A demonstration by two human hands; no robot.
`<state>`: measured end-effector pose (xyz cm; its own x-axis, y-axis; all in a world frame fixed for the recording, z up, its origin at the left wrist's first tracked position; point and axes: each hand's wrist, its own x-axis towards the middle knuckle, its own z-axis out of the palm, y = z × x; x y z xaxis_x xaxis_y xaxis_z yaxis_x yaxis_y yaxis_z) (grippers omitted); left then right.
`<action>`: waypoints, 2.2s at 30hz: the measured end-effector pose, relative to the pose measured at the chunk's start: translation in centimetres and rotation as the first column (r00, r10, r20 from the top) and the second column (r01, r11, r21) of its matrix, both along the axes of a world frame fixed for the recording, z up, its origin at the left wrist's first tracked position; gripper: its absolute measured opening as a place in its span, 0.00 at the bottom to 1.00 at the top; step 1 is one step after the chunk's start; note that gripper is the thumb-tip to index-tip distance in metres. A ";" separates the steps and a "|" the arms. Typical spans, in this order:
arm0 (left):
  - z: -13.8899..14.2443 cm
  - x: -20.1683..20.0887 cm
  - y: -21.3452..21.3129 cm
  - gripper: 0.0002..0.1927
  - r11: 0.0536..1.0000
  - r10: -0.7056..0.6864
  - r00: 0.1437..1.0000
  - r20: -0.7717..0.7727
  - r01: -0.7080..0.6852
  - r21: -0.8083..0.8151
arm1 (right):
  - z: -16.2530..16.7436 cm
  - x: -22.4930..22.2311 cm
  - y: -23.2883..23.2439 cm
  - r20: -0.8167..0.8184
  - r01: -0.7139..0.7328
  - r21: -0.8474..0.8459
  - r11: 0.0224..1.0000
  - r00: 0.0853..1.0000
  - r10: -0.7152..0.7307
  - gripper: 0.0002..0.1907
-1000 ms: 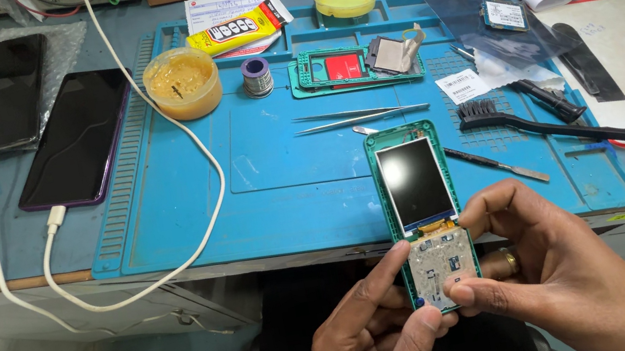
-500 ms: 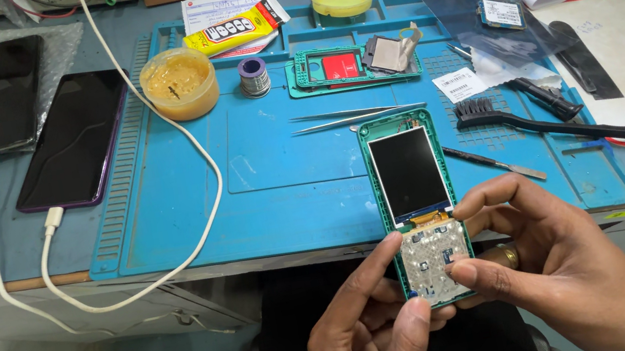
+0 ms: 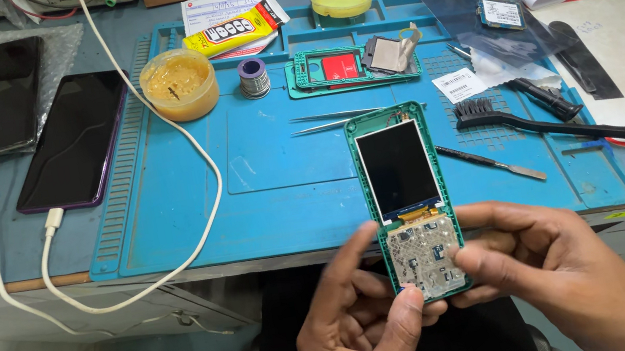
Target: The person repairs a disassembled keypad mobile phone at a workbench. They clean the phone's internal board and keypad with a brush, apply liquid from a bottle, peel a protective film from a component, and press the keypad and circuit board back into the green phone housing, aligning the screen.
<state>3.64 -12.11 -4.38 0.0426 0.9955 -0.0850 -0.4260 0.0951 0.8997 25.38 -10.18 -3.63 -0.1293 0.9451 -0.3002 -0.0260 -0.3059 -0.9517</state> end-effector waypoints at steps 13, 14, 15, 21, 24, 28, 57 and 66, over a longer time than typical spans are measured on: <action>0.2 -0.2 0.0 0.38 0.994 -0.069 0.994 -0.079 0.062 -0.090 | 0.3 0.1 -0.1 0.038 -0.020 0.036 0.999 0.999 0.018 0.21; 0.3 -0.2 0.0 0.36 0.992 -0.087 0.993 -0.075 0.080 -0.098 | 0.3 0.1 -0.1 0.045 -0.013 0.031 0.999 0.999 0.012 0.21; 0.3 -0.2 0.1 0.35 0.990 -0.106 0.992 -0.071 0.098 -0.106 | 0.2 0.0 -0.1 0.030 -0.016 0.048 0.999 0.999 0.015 0.21; 0.1 -0.2 0.0 0.25 0.996 -0.066 0.993 -0.094 0.060 -0.067 | -0.1 -0.3 -0.3 -0.004 -0.025 0.096 0.995 1.000 0.025 0.21; -0.1 -0.4 0.4 0.20 0.996 -0.073 0.995 -0.073 0.069 -0.058 | -0.1 -0.5 -0.3 0.028 -0.016 0.099 0.995 1.000 0.014 0.21; -0.1 -0.1 0.7 0.18 0.989 -0.057 0.993 -0.104 0.042 -0.139 | -0.2 -0.8 -0.6 0.039 -0.005 0.113 0.994 0.999 0.001 0.21; 0.7 -1.0 0.7 0.24 0.979 -0.122 0.978 -0.167 0.090 -0.183 | -0.5 -1.3 -0.7 0.021 -0.001 0.124 0.992 1.000 -0.001 0.22; 1.0 -0.7 1.1 0.20 0.978 -0.090 0.971 -0.222 0.044 -0.203 | -0.7 -1.7 -1.0 0.004 0.022 0.160 0.987 1.000 -0.023 0.20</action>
<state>2.96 -11.02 -3.36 0.0656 0.9540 -0.2925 -0.1977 0.2997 0.9333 23.69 -11.18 -4.37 -0.1064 0.9836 -0.1457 -0.0255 -0.1491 -0.9885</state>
